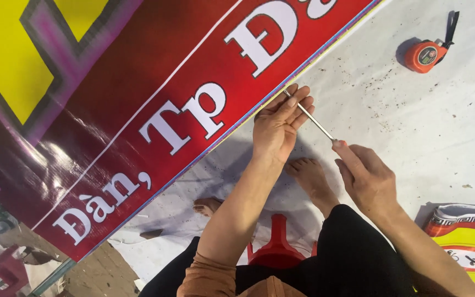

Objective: Securing a large printed banner to a metal frame by tucking the edges and using a manual screwdriver

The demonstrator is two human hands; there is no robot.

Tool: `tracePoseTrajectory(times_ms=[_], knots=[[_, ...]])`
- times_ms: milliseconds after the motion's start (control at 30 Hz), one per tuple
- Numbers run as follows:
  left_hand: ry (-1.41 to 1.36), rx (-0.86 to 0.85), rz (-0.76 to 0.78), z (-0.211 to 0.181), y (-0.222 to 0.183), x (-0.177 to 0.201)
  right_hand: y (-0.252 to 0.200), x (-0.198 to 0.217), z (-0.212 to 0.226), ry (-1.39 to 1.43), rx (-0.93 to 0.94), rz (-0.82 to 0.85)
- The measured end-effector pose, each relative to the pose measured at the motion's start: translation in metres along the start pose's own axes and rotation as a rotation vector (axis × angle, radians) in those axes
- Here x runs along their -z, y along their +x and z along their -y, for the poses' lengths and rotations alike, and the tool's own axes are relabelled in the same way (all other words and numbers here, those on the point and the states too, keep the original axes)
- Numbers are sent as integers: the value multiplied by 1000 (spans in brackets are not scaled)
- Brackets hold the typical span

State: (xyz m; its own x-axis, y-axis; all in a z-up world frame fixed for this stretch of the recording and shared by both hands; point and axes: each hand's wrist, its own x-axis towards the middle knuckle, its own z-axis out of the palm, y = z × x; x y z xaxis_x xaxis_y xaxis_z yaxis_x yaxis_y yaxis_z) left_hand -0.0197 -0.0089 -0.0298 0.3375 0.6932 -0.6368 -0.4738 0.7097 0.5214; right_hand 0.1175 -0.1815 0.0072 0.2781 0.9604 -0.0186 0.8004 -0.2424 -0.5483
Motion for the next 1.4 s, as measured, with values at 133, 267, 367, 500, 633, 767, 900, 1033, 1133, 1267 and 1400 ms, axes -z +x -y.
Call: tracePoseTrajectory(times_ms=[133, 267, 367, 500, 633, 767, 900, 1033, 1133, 1267, 1400], knots=[[12, -14, -32, 2, -1, 3, -5, -8, -8, 1013, -335, 163], [9, -35, -91, 6, 1, -2, 6, 12, -14, 1328, -498, 333], [-27, -50, -91, 4, -1, -10, -23, -11, -23, 170, -1, -113], [-9, -48, -92, 3, 0, -8, -30, -14, -16, 624, -322, 15], [11, -34, -144, -1, 0, -17, -20, -10, -20, 1187, -402, 131], [-1, -17, -171, -4, -2, -20, -31, -22, -19, 383, -37, -153], [20, -9, -168, -2, 2, -14, -26, -13, -7, 1692, -646, 133], [20, -3, -187, -6, 0, -20, -19, -4, -4, 1026, -361, 21], [32, -1, -199, -7, 1, -21, -24, -12, -12, 436, -118, -61], [32, 19, -198, -7, 1, -20, -22, -8, -18, 1903, -698, 256], [36, 21, -206, -10, 3, -15, -12, 13, -17, 886, -498, 345]])
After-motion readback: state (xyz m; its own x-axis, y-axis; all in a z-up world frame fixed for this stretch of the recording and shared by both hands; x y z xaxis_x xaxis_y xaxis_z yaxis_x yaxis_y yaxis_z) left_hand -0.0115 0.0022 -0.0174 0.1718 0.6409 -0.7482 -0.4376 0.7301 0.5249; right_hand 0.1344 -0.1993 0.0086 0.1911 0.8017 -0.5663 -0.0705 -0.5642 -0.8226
